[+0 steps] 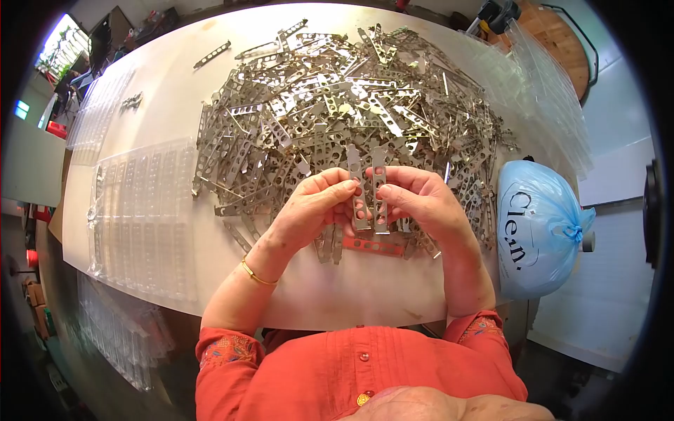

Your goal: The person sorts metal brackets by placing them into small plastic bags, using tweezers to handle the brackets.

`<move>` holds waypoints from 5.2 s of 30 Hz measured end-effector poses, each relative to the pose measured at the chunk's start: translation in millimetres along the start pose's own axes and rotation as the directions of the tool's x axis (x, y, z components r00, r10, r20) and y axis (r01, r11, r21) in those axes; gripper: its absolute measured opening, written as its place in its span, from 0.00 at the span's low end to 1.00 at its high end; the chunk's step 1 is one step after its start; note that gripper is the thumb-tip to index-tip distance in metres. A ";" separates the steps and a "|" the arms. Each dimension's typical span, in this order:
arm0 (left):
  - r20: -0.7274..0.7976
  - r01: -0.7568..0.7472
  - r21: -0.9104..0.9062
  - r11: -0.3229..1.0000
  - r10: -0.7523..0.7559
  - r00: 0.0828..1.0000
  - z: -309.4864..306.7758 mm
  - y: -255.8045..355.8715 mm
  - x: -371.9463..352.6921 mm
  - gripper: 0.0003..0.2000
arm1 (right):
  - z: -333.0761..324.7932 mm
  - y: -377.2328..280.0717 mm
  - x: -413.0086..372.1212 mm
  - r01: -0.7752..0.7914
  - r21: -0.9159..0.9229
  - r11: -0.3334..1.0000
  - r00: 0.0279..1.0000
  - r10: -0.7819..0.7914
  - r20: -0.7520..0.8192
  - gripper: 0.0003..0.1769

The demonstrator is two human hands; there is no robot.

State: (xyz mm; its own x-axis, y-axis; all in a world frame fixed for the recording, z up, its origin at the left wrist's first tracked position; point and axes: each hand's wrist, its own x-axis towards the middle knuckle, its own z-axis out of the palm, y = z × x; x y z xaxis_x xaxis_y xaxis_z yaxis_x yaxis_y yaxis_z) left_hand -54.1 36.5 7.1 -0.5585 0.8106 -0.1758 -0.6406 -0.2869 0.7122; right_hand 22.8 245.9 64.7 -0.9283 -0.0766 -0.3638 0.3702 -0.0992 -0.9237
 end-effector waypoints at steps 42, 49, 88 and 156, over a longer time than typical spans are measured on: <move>0.014 0.037 -0.011 0.999 -0.037 0.999 -1.2 -8.1 -0.1 0.07 | 5.0 13.7 3.9 0.083 -0.097 0.992 0.995 -0.089 -0.052 0.15; 0.027 0.027 -0.005 1.000 -0.027 0.999 -0.7 -7.5 -0.2 0.07 | 4.8 14.2 4.2 0.087 -0.106 0.991 0.995 -0.092 -0.044 0.14; 0.000 -0.134 0.423 0.896 0.148 0.989 4.6 -5.4 -3.8 0.10 | 14.7 17.3 -0.9 0.169 -0.293 0.941 0.974 -0.205 -0.096 0.08; -0.025 -0.080 0.080 0.994 0.082 0.996 4.1 -6.6 -2.3 0.28 | 13.9 9.6 -0.1 0.053 -0.168 0.984 0.986 -0.078 -0.146 0.09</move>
State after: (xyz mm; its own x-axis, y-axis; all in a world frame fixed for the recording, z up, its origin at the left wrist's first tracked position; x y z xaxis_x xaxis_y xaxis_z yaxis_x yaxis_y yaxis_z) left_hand -46.4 38.7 5.6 -0.6222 0.7714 -0.1335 -0.5496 -0.3089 0.7762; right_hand 26.9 231.1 57.6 -0.9494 0.0771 -0.3044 0.3095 0.0649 -0.9487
